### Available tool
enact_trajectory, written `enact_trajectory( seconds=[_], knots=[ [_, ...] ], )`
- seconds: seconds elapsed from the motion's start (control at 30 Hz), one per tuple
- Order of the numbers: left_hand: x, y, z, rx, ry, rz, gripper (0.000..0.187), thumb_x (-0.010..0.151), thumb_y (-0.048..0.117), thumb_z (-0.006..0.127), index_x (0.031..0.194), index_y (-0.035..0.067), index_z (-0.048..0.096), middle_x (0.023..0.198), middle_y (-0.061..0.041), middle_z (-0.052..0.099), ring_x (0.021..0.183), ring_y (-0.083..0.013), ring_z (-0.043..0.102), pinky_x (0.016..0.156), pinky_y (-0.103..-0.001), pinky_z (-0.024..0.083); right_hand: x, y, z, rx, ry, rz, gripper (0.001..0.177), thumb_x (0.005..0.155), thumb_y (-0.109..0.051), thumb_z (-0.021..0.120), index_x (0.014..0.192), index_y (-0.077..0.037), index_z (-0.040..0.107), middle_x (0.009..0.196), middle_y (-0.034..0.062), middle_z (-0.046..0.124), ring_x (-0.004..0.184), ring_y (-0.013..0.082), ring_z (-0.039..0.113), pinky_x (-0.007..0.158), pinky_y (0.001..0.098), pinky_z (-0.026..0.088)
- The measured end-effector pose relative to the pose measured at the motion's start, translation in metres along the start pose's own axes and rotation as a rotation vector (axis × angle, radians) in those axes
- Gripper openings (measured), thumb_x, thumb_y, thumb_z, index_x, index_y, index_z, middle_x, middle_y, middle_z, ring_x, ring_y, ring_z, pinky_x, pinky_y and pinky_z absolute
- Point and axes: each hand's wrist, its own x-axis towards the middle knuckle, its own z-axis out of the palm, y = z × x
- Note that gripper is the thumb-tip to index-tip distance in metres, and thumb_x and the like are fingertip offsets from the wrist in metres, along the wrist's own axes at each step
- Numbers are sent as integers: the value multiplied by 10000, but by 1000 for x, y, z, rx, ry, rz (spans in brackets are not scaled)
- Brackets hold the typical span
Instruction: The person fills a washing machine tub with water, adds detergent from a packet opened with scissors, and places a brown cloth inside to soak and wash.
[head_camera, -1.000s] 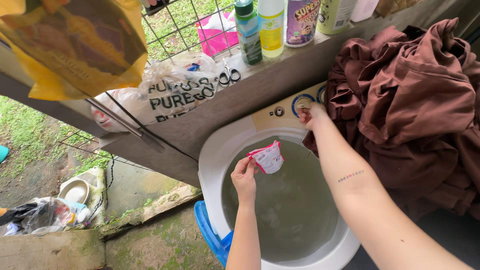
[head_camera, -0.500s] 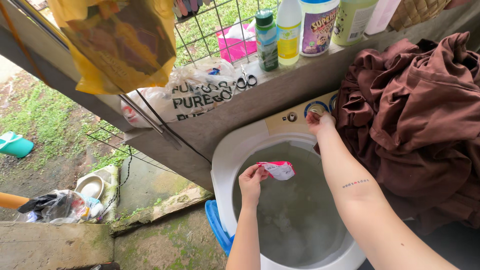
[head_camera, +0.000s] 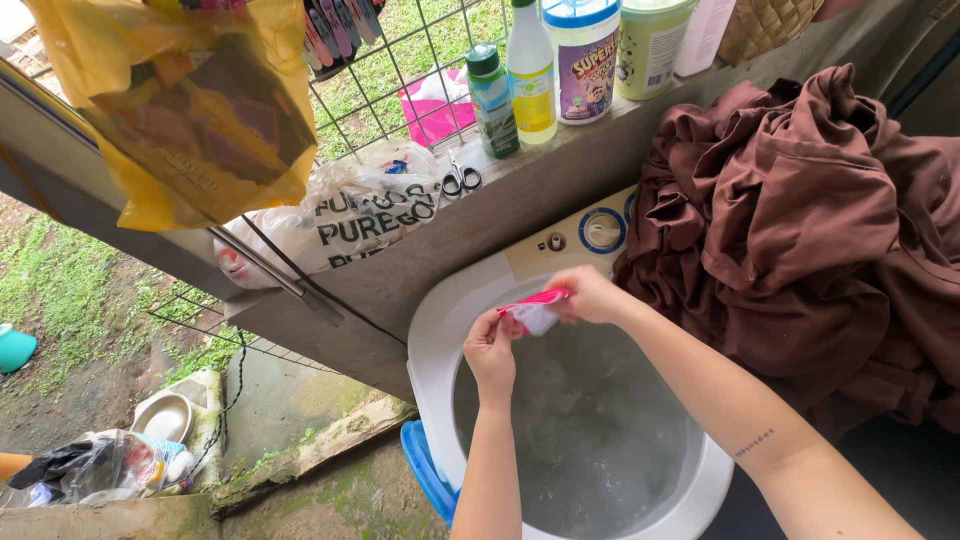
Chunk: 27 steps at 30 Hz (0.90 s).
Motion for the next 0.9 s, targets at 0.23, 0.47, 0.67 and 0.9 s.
enact_trajectory(
  seconds=[0.23, 0.47, 0.67, 0.9],
  knots=[
    [0, 70, 6, 124, 4, 240, 409, 946, -67, 570, 1348, 7, 582, 1476, -86, 475, 1210, -192, 631, 1001, -322, 547, 42, -81, -37, -336, 361, -812, 302, 733, -60, 809, 1027, -48, 740, 1182, 144, 696, 1072, 300, 709, 915, 363, 565],
    [-21, 80, -27, 346, 165, 216, 328, 944, -18, 595, 1267, 7, 645, 1430, -99, 505, 1137, -201, 660, 957, -329, 576, 165, -122, -50, -609, 221, -829, 302, 786, 14, 714, 1076, -60, 750, 1346, 129, 678, 1140, 353, 667, 933, 444, 558],
    [-35, 75, -59, 424, 262, 215, 291, 941, 1, 595, 1220, 6, 678, 1415, -98, 498, 1106, -189, 647, 937, -326, 582, 256, -106, -51, -1145, 81, -350, 238, 940, -29, 537, 1083, -1, 726, 1342, 143, 638, 1128, 368, 695, 914, 479, 577],
    [-34, 68, -66, 454, 312, 196, 282, 927, 15, 602, 1192, 14, 700, 1406, -100, 501, 1085, -185, 647, 922, -325, 581, 292, -113, -32, -1602, 124, -220, 356, 990, -200, 483, 1220, -87, 731, 1361, 107, 625, 1254, 285, 619, 887, 462, 528]
  ],
)
